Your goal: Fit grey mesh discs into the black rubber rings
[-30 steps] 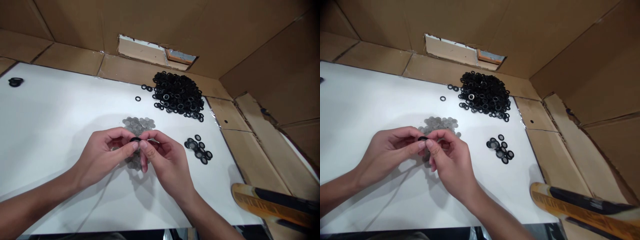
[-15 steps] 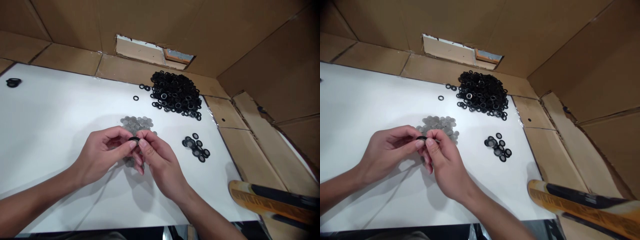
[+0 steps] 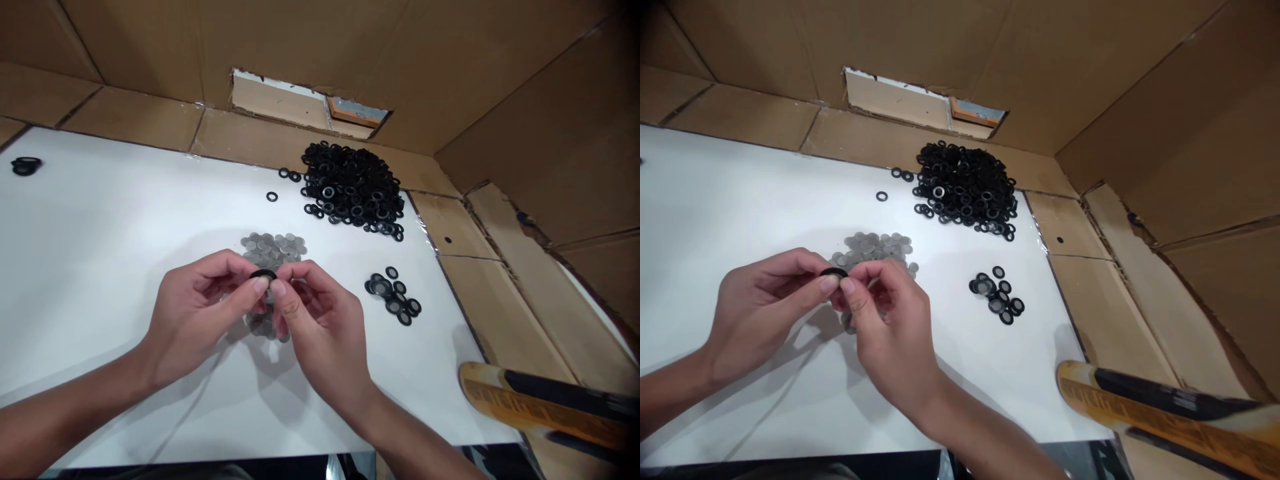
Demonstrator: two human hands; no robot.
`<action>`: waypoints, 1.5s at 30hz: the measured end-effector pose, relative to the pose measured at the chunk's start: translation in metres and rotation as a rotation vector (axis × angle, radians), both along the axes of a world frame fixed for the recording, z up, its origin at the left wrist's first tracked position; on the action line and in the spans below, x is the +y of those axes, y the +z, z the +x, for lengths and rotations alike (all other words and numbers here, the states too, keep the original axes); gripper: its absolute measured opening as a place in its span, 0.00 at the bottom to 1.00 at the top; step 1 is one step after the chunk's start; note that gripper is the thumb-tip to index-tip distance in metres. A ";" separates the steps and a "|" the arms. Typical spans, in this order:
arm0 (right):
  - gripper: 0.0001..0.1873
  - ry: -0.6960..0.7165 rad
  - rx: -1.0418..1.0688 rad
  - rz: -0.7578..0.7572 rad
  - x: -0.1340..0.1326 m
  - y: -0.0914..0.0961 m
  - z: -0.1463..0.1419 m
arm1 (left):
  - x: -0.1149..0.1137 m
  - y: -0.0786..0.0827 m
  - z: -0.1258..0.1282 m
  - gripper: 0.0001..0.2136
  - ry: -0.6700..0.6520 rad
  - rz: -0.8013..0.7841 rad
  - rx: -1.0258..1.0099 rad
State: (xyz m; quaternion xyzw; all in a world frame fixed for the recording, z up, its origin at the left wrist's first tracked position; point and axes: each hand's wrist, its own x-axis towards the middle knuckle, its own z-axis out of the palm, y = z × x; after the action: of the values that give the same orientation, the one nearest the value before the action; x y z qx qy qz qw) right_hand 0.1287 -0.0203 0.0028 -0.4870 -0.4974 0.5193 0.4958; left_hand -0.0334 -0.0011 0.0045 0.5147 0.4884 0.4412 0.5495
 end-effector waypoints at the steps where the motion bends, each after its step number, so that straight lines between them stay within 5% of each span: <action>1: 0.07 0.012 0.010 -0.013 0.000 0.001 0.000 | 0.000 0.001 0.000 0.06 0.006 -0.001 -0.010; 9: 0.06 -0.026 0.069 0.004 0.004 0.008 0.001 | 0.002 -0.001 0.002 0.07 -0.059 -0.039 -0.027; 21: 0.06 0.134 -0.016 -0.168 0.013 0.012 0.019 | 0.010 -0.005 -0.007 0.08 -0.176 0.031 0.193; 29: 0.09 0.098 -0.027 -0.145 0.011 0.010 0.015 | 0.010 -0.005 -0.008 0.07 -0.128 0.081 0.201; 37: 0.11 0.247 0.158 -0.169 0.006 0.004 0.012 | 0.006 -0.007 -0.007 0.06 -0.182 0.072 0.166; 45: 0.08 0.037 -0.060 0.047 -0.004 0.001 0.003 | -0.004 -0.002 0.003 0.03 -0.001 0.081 0.144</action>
State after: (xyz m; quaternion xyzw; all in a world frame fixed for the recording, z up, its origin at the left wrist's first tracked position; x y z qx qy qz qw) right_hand 0.1320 -0.0241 0.0041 -0.4814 -0.5332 0.5015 0.4822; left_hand -0.0307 -0.0052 0.0024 0.5668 0.5082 0.4223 0.4920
